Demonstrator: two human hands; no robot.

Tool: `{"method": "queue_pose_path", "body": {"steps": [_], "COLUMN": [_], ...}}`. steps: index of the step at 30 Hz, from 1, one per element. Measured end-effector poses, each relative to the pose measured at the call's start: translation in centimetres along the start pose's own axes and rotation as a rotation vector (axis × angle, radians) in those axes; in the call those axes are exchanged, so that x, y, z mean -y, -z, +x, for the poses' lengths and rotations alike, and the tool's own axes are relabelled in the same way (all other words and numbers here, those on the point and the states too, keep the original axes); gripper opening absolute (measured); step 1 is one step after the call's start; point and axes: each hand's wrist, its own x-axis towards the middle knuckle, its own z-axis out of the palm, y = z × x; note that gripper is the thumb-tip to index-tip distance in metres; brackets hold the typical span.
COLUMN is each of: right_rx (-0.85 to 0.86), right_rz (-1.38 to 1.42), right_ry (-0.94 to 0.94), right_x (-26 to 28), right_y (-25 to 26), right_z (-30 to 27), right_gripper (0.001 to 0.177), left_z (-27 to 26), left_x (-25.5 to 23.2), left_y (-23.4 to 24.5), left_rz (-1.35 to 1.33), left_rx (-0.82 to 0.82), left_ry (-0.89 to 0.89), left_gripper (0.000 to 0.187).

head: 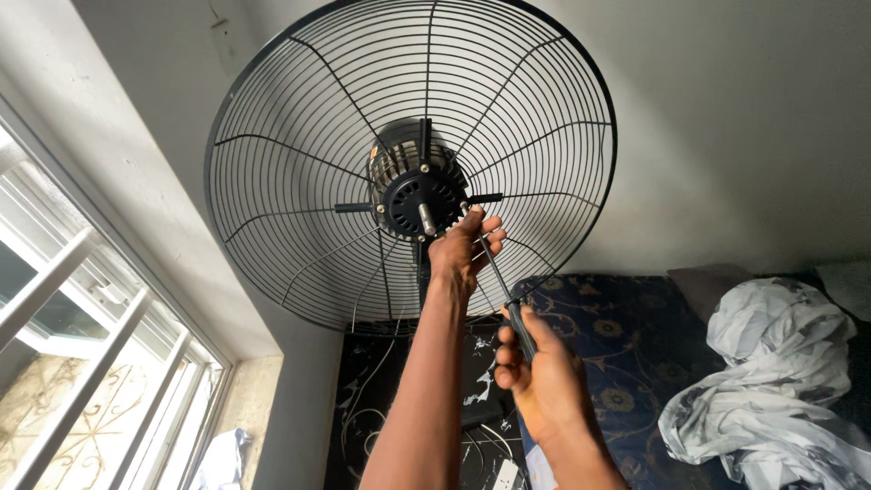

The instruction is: The person retrieves a screwdriver from a drawer and uses it to tighten screws on the central hub of a standing fan. The person repeatedly adjusts the fan's position and continues to tighten the screws.

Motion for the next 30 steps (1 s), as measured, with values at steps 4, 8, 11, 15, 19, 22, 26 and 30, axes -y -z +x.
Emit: {"method": "queue_pose_path", "body": {"steps": [4, 8, 11, 15, 19, 22, 26, 30], "right_rx": [0.106, 0.015, -0.071, -0.118, -0.039, -0.094, 0.055, 0.126], "right_rz": [0.389, 0.16, -0.05, -0.406, -0.872, -0.841, -0.719, -0.329], "right_ry": [-0.189, -0.007, 0.087, 0.129, 0.372, 0.42, 0.412, -0.076], "right_x": [0.1, 0.5, 0.6, -0.6, -2.1, -1.2, 1.1, 2.6], "right_y": [0.8, 0.7, 0.4, 0.3, 0.7, 0.3, -3.5, -6.3], "right_z": [1.1, 0.5, -0.5, -1.0, 1.1, 5.5, 13.2, 18.9], "right_gripper": [0.018, 0.017, 0.025, 0.039, 0.037, 0.039, 0.044, 0.043], "left_z": [-0.3, 0.3, 1.0, 0.6, -1.2, -1.7, -2.2, -2.6], "left_x": [0.2, 0.0, -0.5, 0.3, 2.5, 2.2, 0.0, -2.2], "left_y": [-0.1, -0.2, -0.4, 0.0, 2.6, 4.8, 5.8, 4.6], "left_rz": [0.013, -0.093, -0.028, 0.039, 0.144, 0.114, 0.078, -0.079], "left_rx": [0.03, -0.056, -0.049, -0.027, 0.019, -0.037, -0.176, -0.146], "left_ry": [-0.007, -0.043, -0.068, 0.041, -0.051, -0.075, 0.007, -0.038], "left_gripper": [0.034, 0.043, 0.035, 0.031, 0.026, 0.022, 0.017, 0.032]}}
